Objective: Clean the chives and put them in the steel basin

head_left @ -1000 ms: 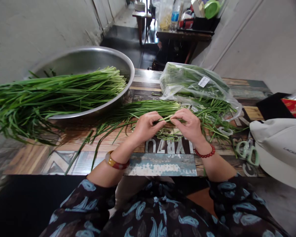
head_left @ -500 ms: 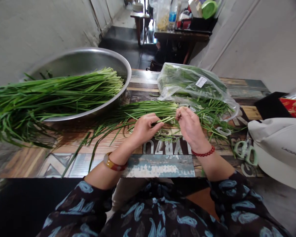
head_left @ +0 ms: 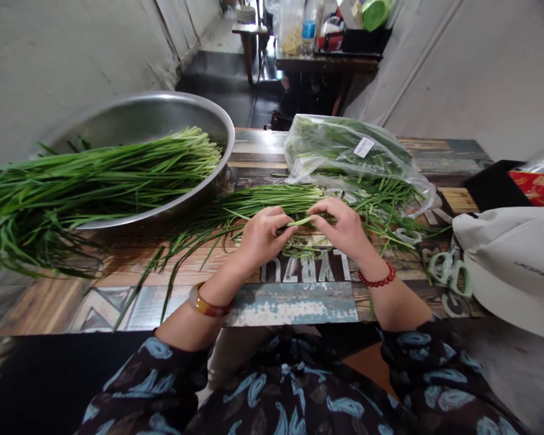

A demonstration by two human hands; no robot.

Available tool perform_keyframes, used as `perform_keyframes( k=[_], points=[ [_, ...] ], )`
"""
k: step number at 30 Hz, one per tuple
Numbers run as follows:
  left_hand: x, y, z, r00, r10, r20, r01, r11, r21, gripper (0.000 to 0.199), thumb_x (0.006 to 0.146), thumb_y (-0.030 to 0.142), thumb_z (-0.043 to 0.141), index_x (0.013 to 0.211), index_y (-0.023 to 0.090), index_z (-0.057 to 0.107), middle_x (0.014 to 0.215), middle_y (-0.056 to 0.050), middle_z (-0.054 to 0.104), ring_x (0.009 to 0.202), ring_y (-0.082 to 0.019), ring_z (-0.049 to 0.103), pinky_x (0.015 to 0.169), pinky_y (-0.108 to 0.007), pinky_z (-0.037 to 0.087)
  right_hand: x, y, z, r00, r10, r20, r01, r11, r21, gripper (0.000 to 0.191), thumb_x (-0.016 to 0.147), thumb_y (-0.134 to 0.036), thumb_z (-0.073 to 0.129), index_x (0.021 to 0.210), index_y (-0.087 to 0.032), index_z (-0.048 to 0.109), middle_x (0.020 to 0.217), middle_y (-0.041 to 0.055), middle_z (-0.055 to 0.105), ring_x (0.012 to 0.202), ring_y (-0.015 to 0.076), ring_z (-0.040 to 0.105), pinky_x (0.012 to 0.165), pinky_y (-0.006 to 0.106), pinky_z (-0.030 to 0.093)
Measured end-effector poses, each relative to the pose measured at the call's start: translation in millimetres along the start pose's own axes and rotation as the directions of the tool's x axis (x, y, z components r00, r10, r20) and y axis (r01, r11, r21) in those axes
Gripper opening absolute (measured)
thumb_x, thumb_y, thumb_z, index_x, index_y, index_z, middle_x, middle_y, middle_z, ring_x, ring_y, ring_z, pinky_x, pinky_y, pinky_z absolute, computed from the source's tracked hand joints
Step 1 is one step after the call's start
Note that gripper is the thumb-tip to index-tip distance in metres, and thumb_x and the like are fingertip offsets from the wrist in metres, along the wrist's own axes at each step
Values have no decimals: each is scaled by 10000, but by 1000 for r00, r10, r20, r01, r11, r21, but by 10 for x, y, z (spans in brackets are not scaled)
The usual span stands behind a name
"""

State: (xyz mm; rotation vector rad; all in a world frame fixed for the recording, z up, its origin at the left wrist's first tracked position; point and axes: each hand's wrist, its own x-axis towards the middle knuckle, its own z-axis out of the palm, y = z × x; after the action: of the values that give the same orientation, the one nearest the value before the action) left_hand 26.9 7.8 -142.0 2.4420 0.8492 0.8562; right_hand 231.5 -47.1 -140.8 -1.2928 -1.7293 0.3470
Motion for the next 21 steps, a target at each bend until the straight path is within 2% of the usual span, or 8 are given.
perform_keyframes(
  k=[3,6,10,13,15,17,19,21],
  points=[
    [-10,7,1,1000,25,-17,-24,996,82,189,915,287,600,807,180,712,768,-51,645,742,-171,555,690,-298,407,-7,29,49,1000,28,3,-28,1000,0,178,910,-345,624,775,-231,646,796,35,683,799,193,623,788,359,485],
    [-18,23,0,998,35,-44,-30,992,119,179,916,289,596,822,186,709,802,-58,652,767,-179,557,700,-302,415,-24,27,139,988,137,-67,-127,983,131,204,899,-385,635,773,-226,643,806,25,662,782,175,600,752,328,481],
    [-28,38,-7,997,49,-55,-41,990,139,172,921,272,585,819,190,696,812,-56,645,773,-180,554,698,-303,411,-42,74,254,941,329,-84,-277,888,367,248,879,-457,643,816,-218,638,779,2,613,718,141,546,676,274,467],
    [-35,29,-14,996,61,-58,-50,982,180,197,933,262,566,792,189,682,805,-57,636,772,-184,545,688,-311,394,-33,151,210,907,396,-141,-296,839,457,280,897,-499,602,830,-227,601,774,4,597,692,135,531,655,265,471],
    [-38,17,-15,995,82,-65,-66,974,217,229,949,267,546,776,185,673,805,-61,632,778,-190,537,690,-317,388,-20,175,116,903,392,-179,-266,834,483,302,915,-512,569,797,-235,571,754,8,578,679,140,527,646,273,474],
    [-41,8,-16,993,105,-62,-85,961,262,251,961,272,529,773,182,669,814,-68,629,786,-196,527,695,-323,383,-10,152,11,924,345,-163,-229,843,487,352,936,-515,535,726,-233,547,716,12,553,678,148,530,656,292,480],
    [-44,8,-18,993,114,-41,-95,945,313,252,964,265,521,778,184,669,824,-73,626,792,-202,516,689,-328,372,-6,86,-65,962,248,-116,-171,877,450,390,945,-497,536,662,-228,531,709,19,555,708,159,552,701,318,494],
    [-48,16,-23,995,102,-13,-91,929,359,244,964,255,518,784,188,668,834,-76,622,795,-206,507,676,-329,355,-6,5,-94,990,126,-67,-94,929,358,318,916,-460,601,696,-232,571,796,32,611,806,181,598,782,350,510]
  ],
)
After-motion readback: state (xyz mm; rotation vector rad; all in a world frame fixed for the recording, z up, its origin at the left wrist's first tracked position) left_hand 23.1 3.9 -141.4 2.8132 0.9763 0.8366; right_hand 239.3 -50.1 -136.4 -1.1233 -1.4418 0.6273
